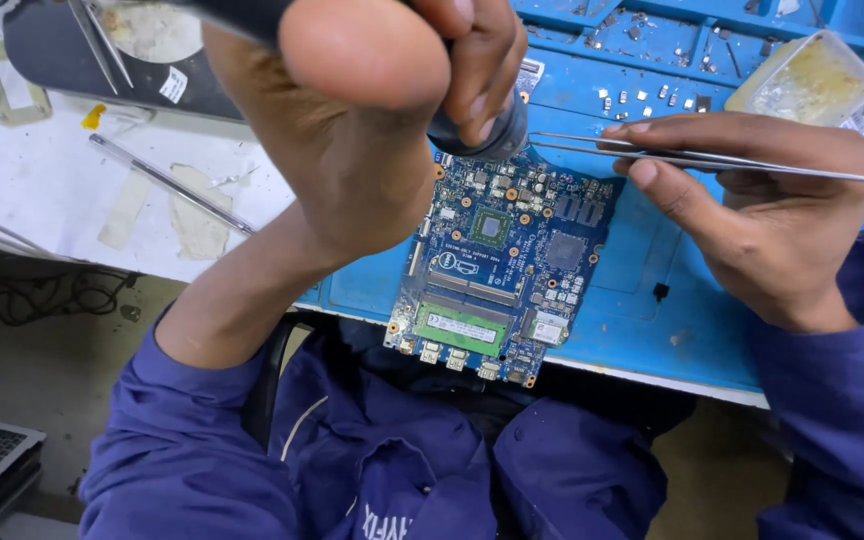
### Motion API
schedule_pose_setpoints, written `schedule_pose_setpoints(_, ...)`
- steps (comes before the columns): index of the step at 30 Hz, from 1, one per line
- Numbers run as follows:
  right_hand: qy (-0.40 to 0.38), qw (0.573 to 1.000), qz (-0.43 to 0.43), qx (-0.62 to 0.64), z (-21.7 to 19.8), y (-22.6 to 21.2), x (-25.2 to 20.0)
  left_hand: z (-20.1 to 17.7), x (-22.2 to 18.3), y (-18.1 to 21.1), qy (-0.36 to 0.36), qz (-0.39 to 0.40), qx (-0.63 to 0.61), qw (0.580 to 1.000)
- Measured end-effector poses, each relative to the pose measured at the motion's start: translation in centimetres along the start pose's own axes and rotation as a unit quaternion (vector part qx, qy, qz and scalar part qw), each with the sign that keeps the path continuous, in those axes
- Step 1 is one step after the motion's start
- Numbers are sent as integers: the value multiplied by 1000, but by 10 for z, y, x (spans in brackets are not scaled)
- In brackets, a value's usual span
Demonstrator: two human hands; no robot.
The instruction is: Using a hot air rework station and tweezers to remove small electronic components from a laptop motherboard.
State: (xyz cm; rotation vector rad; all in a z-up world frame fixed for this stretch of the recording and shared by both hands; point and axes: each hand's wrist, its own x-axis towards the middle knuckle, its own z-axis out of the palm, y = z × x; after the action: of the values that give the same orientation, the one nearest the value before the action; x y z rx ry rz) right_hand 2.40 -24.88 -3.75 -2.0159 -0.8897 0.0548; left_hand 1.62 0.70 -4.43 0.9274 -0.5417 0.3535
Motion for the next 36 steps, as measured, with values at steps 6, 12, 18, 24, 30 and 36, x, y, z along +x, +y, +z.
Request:
schedule_pose_setpoints(6, 38, 999, 32, 6, 8, 3, -3, 6, 8, 2, -12, 73, 75, 994)
schedule_pose_setpoints(12, 42, 998, 30, 22, 12, 2, 1, 10, 12, 9, -15, 62, 104, 993)
schedule_pose_setpoints(18, 61, 997, 38, 40, 14, 6, 1, 19, 19, 13, -8, 73, 105, 992)
schedule_pose_setpoints(24, 74, 995, 37, 58, 13, 10, 3, 27, 22, 20, 13, 36, 124, 992)
schedule_pose_setpoints(30, 90, 992, 19, 81, 17, 21, 1, 18, 20, 17, 1, 14, 126, 992)
schedule_pose_setpoints(36, 85, 989, 18, 116, 20, 27, -4, 12, 13, 11, 15, 19, 144, 989)
